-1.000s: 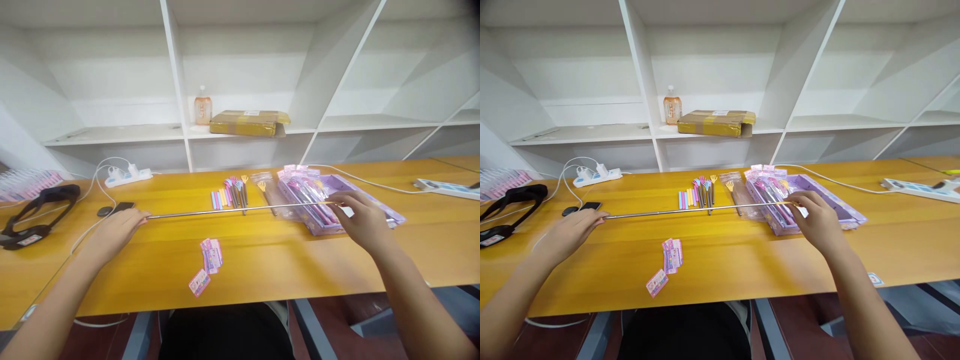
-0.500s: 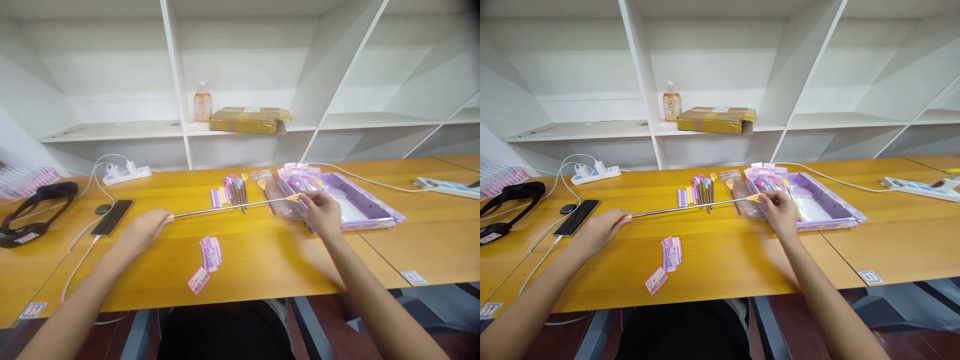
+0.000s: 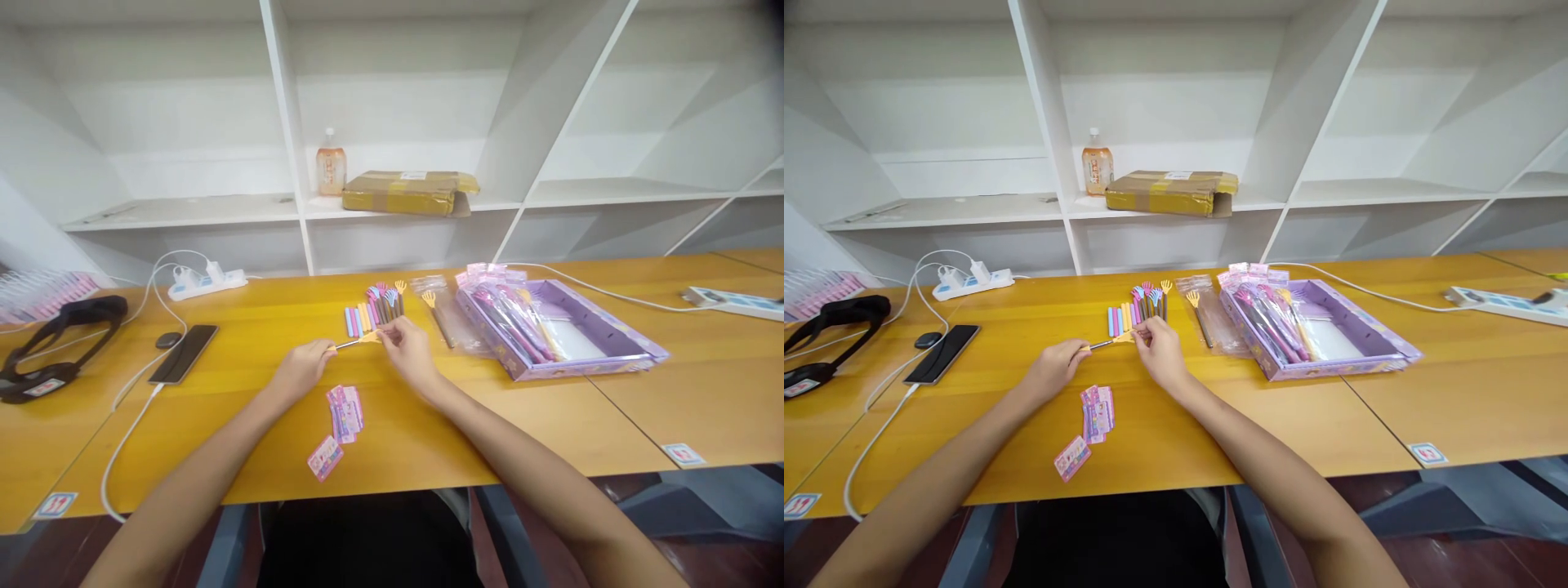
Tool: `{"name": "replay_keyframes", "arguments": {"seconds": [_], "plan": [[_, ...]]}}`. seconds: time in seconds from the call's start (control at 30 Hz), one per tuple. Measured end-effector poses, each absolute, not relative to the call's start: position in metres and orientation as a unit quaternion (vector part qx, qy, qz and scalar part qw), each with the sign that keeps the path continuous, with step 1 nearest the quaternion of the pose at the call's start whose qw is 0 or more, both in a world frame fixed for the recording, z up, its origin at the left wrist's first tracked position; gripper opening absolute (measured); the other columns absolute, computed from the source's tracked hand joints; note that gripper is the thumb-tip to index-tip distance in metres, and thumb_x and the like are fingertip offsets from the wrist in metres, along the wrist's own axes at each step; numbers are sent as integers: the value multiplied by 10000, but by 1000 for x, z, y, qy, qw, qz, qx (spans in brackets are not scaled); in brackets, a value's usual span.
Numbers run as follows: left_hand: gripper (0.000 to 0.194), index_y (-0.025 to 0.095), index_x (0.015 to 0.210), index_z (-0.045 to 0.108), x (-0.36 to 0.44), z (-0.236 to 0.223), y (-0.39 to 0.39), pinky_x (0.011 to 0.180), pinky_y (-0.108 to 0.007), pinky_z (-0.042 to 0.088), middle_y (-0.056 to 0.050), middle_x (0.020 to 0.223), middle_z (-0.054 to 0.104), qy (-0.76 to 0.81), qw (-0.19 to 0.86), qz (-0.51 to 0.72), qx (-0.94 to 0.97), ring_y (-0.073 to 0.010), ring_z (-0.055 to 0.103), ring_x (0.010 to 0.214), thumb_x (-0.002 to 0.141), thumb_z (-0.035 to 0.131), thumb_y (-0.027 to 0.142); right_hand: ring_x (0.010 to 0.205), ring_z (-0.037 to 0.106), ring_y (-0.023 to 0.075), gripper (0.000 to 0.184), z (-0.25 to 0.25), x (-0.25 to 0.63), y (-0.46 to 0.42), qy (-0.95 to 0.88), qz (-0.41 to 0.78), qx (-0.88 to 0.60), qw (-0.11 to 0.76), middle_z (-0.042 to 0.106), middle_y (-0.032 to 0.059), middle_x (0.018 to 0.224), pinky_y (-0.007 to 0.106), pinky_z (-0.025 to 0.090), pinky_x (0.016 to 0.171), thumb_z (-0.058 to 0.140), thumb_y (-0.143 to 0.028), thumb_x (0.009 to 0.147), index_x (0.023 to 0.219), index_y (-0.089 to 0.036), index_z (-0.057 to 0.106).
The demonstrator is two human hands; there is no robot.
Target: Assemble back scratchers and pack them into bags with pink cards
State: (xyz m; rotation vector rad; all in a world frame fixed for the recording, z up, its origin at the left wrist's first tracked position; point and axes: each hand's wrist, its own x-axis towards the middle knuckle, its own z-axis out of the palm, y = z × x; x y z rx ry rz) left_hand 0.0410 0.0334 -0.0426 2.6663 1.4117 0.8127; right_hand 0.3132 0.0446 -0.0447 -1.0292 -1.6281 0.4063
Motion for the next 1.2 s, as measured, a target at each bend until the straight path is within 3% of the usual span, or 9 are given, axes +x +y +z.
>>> {"name": "replay_keyframes", "arguments": {"seconds": [0.17,0.3,0.4,0.5,0.67,0.73,0.87,1.03,1.2], "plan": [[263,219,1109,667,37,-42,29,887,-353,544,-70,1095,775,479,30,245,842,-236,738,982,1104,465,388,759,677,175,182,-53,319,46,-706,195,-427,530,722,58,900,306,559,713,688,-371,961,899,-202,708],[272,225,1108,666,34,-37,25,888,-357,529,-60,1112,768,495,52,207,842,-241,725,1002,1098,463,405,824,698,185,275,-39,348,55,-819,212,-403,349,753,62,944,296,541,778,740,-480,955,951,-206,746],[293,219,1101,663,35,-36,23,872,-363,520,-67,1096,764,503,64,190,841,-250,718,989,1097,444,414,921,707,223,295,-30,379,66,-792,99,-548,253,751,125,1069,326,528,853,600,-432,1054,1012,-187,758],[296,218,1104,663,38,-40,22,869,-368,511,-74,1102,761,499,69,179,845,-259,717,1001,1096,436,409,1085,678,303,319,-33,406,79,-692,-27,-698,184,676,223,1246,390,527,902,546,-377,1063,1176,-132,716],[290,231,1099,666,41,-44,20,838,-353,501,-68,1112,760,493,67,178,849,-247,718,984,1097,442,415,1283,568,387,548,-51,428,91,-639,-57,-762,89,600,286,1330,458,511,981,640,-531,995,1296,-74,637],[291,231,1090,667,42,-43,19,835,-352,498,-67,1106,759,493,70,176,849,-246,718,980,1098,442,416,1263,590,380,575,-55,428,94,-638,-43,-765,77,604,292,1317,455,512,980,625,-532,1001,1324,-57,605],[281,228,1086,665,43,-41,18,849,-361,493,-67,1103,759,497,78,170,848,-254,716,990,1095,448,406,1118,672,328,404,-59,424,97,-639,-28,-764,89,657,280,1213,437,528,936,463,-354,1068,1292,-44,593],[280,226,1093,666,43,-40,17,857,-369,490,-66,1097,760,499,93,167,845,-260,712,994,1090,451,405,1253,613,390,411,-60,431,97,-623,-68,-770,120,613,328,1307,450,532,954,427,-304,1056,1283,-17,615],[298,232,1084,673,41,-42,19,843,-370,495,-68,1099,761,498,94,162,847,-259,714,983,1091,439,418,1260,617,409,438,-63,439,97,-597,-64,-791,113,625,357,1294,467,525,987,457,-222,1006,1322,44,604]]}}
